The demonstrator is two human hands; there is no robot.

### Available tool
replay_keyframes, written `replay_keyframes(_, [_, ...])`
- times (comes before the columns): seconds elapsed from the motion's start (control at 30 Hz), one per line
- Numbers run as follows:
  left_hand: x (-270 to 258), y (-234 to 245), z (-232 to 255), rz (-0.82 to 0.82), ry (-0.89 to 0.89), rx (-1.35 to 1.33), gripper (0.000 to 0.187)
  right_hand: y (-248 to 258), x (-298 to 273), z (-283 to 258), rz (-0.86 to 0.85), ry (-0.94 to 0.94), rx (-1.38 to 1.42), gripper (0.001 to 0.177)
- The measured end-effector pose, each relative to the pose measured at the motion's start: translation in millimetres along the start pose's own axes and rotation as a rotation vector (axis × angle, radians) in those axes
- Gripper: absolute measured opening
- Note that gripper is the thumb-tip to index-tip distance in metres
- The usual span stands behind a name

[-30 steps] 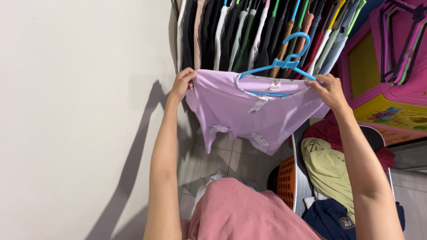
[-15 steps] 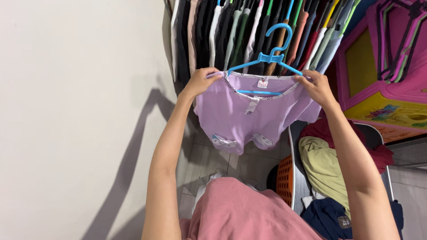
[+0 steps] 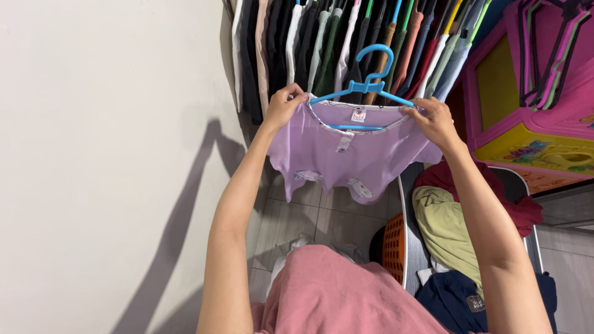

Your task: The person picks up several folded shirts from a pile, places each onto a hanger, and hangs them on a clothing rack. The person handles a green t-shirt, a light blue t-shirt, a purple button-up shirt, and a khaki t-shirt in sequence.

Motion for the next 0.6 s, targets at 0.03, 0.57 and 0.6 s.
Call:
replay_keyframes(0.03, [1.5, -1.6, -4.4, -0.012, -0.008, -0.057, 0.021, 0.7, -1.0, -2.3, 0.001, 0.017, 0.016, 0.029])
replay_keyframes(0.57, [-2.6, -28.2, 134.2, -0.117, -0.351, 0.15, 0.035, -18.2, 0.3, -24.2, -0.007, -0.022, 0.094, 0.027])
replay_keyframes(0.6, [-1.0, -34.4, 132.3, -0.169, -0.287, 0.17, 0.032, -19.5, 0.0, -23.4, -0.017, -0.04, 0.116, 0.026])
Point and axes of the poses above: each hand's wrist, its own x-axis towards the middle knuckle, its own y-axis out of the back of the hand, z = x × y, the point moved 8 cm from there along x, towards the middle knuckle, and after that the axes turned 14 degrees about x, right-handed, at the moved point
